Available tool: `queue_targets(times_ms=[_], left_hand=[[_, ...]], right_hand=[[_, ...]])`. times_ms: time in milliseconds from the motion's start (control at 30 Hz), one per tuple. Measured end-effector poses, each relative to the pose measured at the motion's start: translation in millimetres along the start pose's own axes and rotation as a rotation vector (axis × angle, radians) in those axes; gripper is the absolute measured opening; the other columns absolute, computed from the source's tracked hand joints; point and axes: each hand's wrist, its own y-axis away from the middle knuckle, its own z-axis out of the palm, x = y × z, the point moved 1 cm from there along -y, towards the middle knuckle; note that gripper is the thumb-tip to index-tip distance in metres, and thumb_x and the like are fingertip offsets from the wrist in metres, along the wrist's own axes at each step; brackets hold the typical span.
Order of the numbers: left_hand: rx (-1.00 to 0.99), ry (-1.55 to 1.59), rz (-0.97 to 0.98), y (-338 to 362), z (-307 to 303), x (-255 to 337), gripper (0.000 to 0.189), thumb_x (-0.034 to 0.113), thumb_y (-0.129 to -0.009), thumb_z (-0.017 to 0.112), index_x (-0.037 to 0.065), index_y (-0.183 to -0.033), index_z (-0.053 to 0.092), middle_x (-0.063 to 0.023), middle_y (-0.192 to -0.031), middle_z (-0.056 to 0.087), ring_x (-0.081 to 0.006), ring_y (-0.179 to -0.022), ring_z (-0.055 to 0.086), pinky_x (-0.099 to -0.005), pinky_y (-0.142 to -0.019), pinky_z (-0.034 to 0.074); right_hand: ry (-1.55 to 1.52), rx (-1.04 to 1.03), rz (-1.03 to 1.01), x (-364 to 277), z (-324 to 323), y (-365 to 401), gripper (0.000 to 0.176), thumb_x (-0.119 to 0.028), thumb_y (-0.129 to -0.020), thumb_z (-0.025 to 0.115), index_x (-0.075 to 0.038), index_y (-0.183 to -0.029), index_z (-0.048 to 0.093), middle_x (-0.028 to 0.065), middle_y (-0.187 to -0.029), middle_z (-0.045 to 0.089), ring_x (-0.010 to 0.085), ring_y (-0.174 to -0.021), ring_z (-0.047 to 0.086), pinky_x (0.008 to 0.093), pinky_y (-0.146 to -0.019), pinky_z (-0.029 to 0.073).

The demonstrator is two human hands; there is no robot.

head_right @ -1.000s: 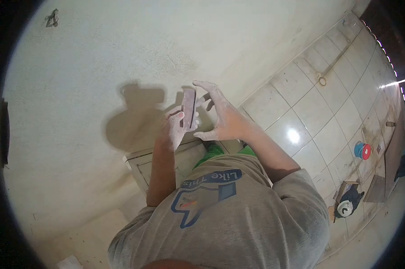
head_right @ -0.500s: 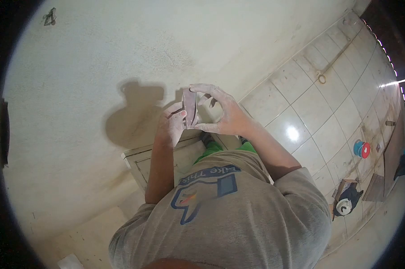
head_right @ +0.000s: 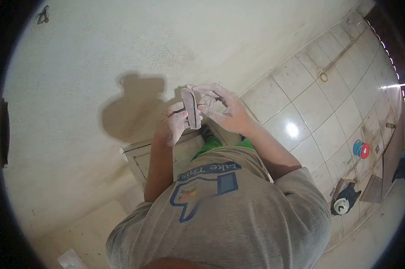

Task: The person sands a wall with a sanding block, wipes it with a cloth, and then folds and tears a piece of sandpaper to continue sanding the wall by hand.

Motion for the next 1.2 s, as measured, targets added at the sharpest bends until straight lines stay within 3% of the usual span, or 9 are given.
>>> queue_targets(times_ms=[233, 367, 467, 533, 633, 867, 1033, 1167, 1200], left_hand=[[0.027, -0.046, 0.024, 2, 5, 0, 0.037, 0.004, -0.097, 0.056, -0.009, -0.132, 0.056, -0.016, -0.119, 0.067, -0.0262, -0.106, 0.068, -0.0453, -0.09, 0.056], [0.062, -0.068, 0.061, 5, 2, -7, 0.037, 0.005, -0.098, 0.055, -0.009, -0.132, 0.057, -0.0158, -0.121, 0.066, -0.0264, -0.107, 0.067, -0.0444, -0.093, 0.055], [-0.057, 0.101, 0.134, 11, 1, -2, 0.035, 0.006, -0.098, 0.057, -0.007, -0.131, 0.059, -0.0141, -0.119, 0.068, -0.0223, -0.106, 0.067, -0.0382, -0.092, 0.055], [0.017, -0.07, 0.102, 11, 12, 4, 0.034, 0.004, -0.097, 0.058, -0.006, -0.129, 0.061, -0.0126, -0.118, 0.069, -0.019, -0.104, 0.067, -0.0343, -0.09, 0.054], [0.137, -0.234, 0.075, 8, 17, 3, 0.032, 0.002, -0.095, 0.06, -0.005, -0.126, 0.064, -0.0103, -0.115, 0.07, -0.015, -0.101, 0.067, -0.0301, -0.088, 0.053], [0.19, -0.373, 0.119, -1, 6, 11, 0.026, 0.0, -0.093, 0.06, -0.004, -0.117, 0.069, -0.0077, -0.108, 0.072, -0.0133, -0.094, 0.067, -0.0287, -0.085, 0.053], [0.265, -0.824, 0.386, -4, 1, 17, 0.023, 0.003, -0.089, 0.062, -0.006, -0.108, 0.069, -0.012, -0.096, 0.071, -0.0148, -0.087, 0.066, -0.0308, -0.078, 0.052], [0.353, -1.166, 0.654, -10, -6, 30, 0.021, 0.004, -0.084, 0.064, -0.006, -0.102, 0.069, -0.0161, -0.087, 0.068, -0.015, -0.083, 0.065, -0.0322, -0.073, 0.052], [0.354, -1.139, 0.614, -8, -9, 32, 0.02, 0.004, -0.084, 0.064, -0.006, -0.1, 0.069, -0.0157, -0.086, 0.068, -0.0158, -0.081, 0.065, -0.0325, -0.072, 0.052]], right_hand=[[0.172, 0.005, -0.005, -20, -1, -4, 0.04, -0.003, -0.087, 0.074, -0.002, -0.126, 0.066, 0.0163, -0.13, 0.067, 0.0172, -0.106, 0.064, 0.035, -0.097, 0.048], [0.333, -0.043, -0.206, -13, -2, -9, 0.036, -0.01, -0.088, 0.071, -0.006, -0.124, 0.069, 0.0138, -0.135, 0.065, 0.0257, -0.103, 0.064, 0.038, -0.096, 0.048], [0.426, -0.064, -0.271, -12, -1, -12, 0.033, -0.016, -0.09, 0.069, -0.009, -0.122, 0.071, 0.011, -0.136, 0.064, 0.0311, -0.101, 0.061, 0.0399, -0.094, 0.048], [0.446, -0.065, -0.262, -16, -1, -12, 0.034, -0.013, -0.089, 0.069, -0.008, -0.123, 0.071, 0.0149, -0.139, 0.062, 0.0315, -0.104, 0.061, 0.0399, -0.095, 0.046], [0.499, -0.049, -0.3, -8, -1, -13, 0.031, -0.02, -0.091, 0.068, -0.011, -0.121, 0.071, 0.0076, -0.142, 0.06, 0.0314, -0.106, 0.058, 0.0405, -0.096, 0.047], [0.446, -0.05, -0.22, -10, 1, -16, 0.057, -0.025, -0.079, 0.08, -0.011, -0.131, 0.062, 0.0097, -0.145, 0.056, 0.0334, -0.116, 0.057, 0.0432, -0.102, 0.046], [0.531, 0.002, -0.258, -9, 19, -25, 0.083, -0.027, -0.069, 0.088, -0.01, -0.141, 0.051, 0.0177, -0.145, 0.052, 0.0373, -0.13, 0.053, 0.0445, -0.111, 0.042], [0.602, 0.084, -0.258, -2, 38, -36, 0.083, -0.027, -0.07, 0.084, -0.007, -0.142, 0.047, 0.0164, -0.144, 0.052, 0.0378, -0.128, 0.053, 0.0473, -0.107, 0.044], [0.615, 0.113, -0.263, 3, 43, -36, 0.084, -0.027, -0.07, 0.083, -0.007, -0.143, 0.047, 0.0165, -0.143, 0.052, 0.0381, -0.128, 0.053, 0.0472, -0.107, 0.044]])
